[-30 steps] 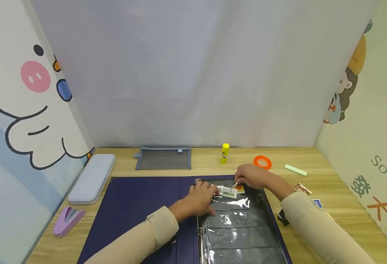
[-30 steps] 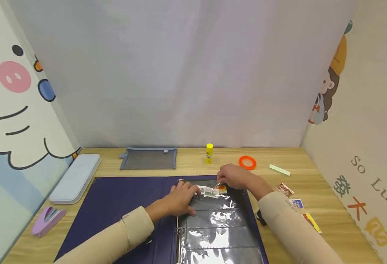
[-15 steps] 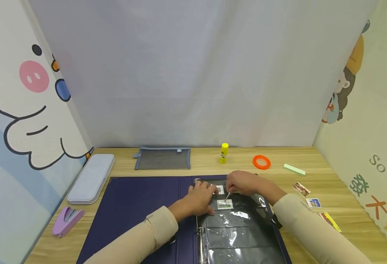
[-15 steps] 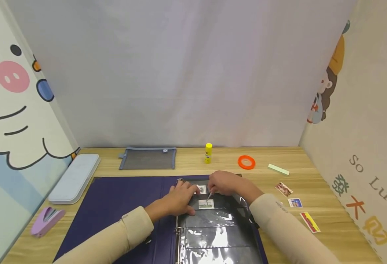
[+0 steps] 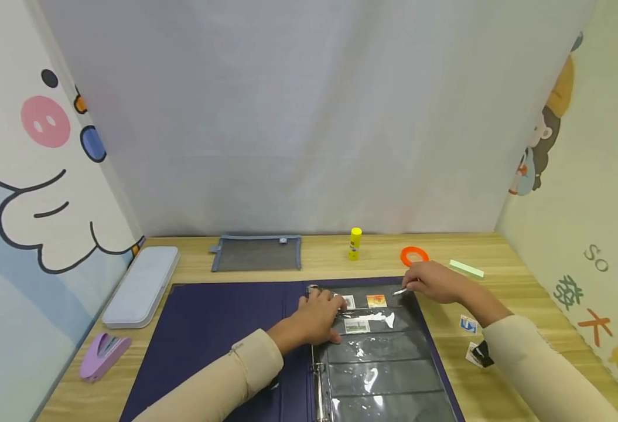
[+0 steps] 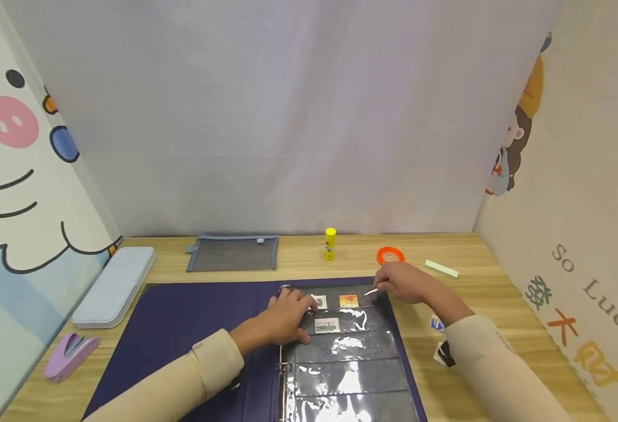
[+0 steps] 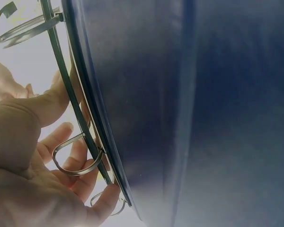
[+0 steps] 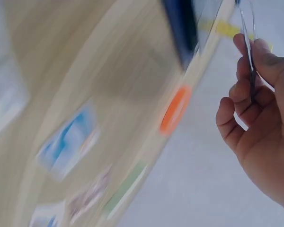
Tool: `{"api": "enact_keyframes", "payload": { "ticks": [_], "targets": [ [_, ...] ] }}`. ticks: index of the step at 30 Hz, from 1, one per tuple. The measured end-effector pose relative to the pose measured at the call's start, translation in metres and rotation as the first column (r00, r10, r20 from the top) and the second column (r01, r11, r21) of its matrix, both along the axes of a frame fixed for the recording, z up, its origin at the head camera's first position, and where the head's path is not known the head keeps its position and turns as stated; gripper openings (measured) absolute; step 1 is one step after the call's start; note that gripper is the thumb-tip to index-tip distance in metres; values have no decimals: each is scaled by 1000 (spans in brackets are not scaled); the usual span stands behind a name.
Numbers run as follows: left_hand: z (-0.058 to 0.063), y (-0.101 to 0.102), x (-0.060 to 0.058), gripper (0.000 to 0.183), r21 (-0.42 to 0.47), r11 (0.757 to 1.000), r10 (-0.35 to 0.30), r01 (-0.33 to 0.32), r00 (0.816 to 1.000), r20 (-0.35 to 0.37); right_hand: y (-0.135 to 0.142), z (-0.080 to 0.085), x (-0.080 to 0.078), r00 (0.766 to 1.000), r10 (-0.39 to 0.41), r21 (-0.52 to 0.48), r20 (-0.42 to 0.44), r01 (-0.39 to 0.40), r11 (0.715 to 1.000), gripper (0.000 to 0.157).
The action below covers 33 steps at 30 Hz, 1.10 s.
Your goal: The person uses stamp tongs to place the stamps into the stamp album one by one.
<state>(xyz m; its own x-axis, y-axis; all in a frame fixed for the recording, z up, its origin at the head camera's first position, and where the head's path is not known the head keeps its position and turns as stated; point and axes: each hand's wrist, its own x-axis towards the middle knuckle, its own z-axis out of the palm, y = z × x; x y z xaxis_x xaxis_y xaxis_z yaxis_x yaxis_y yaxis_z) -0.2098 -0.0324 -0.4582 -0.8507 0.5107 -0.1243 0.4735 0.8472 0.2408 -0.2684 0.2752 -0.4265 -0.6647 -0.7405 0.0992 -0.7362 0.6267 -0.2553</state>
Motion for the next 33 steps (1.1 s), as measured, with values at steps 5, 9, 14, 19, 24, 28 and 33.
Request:
{"api": "enact_keyframes", "payload": {
  "ticks": [5,9,14,19,24,28,33],
  "targets": [
    [0,0,-1,62,0,1000,-7,7,1000,7,53,7,17,987,-139,15,77,139,990,14],
    [0,0,-2,62,9,1000,-10,10,1000,6,91,7,31,943,-281,82,177,271,959,13],
    [-1,0,-3,62,11,1000,-5,5,1000,13,122,-2,43,904,-365,135,224,342,930,14],
    [-2,0,-2,62,12,1000,-9,9,1000,13,139,-10,47,882,-411,171,231,379,909,16],
    [-1,0,-3,61,8,1000,-6,6,1000,11,141,-16,47,899,-368,181,239,331,926,12],
    [-2,0,-3,60,14,1000,-7,7,1000,18,135,-18,47,911,-326,137,252,300,944,12],
    [-1,1,-2,59,8,1000,-7,7,1000,22,127,-10,39,930,-316,80,185,307,948,15]
  ]
}}
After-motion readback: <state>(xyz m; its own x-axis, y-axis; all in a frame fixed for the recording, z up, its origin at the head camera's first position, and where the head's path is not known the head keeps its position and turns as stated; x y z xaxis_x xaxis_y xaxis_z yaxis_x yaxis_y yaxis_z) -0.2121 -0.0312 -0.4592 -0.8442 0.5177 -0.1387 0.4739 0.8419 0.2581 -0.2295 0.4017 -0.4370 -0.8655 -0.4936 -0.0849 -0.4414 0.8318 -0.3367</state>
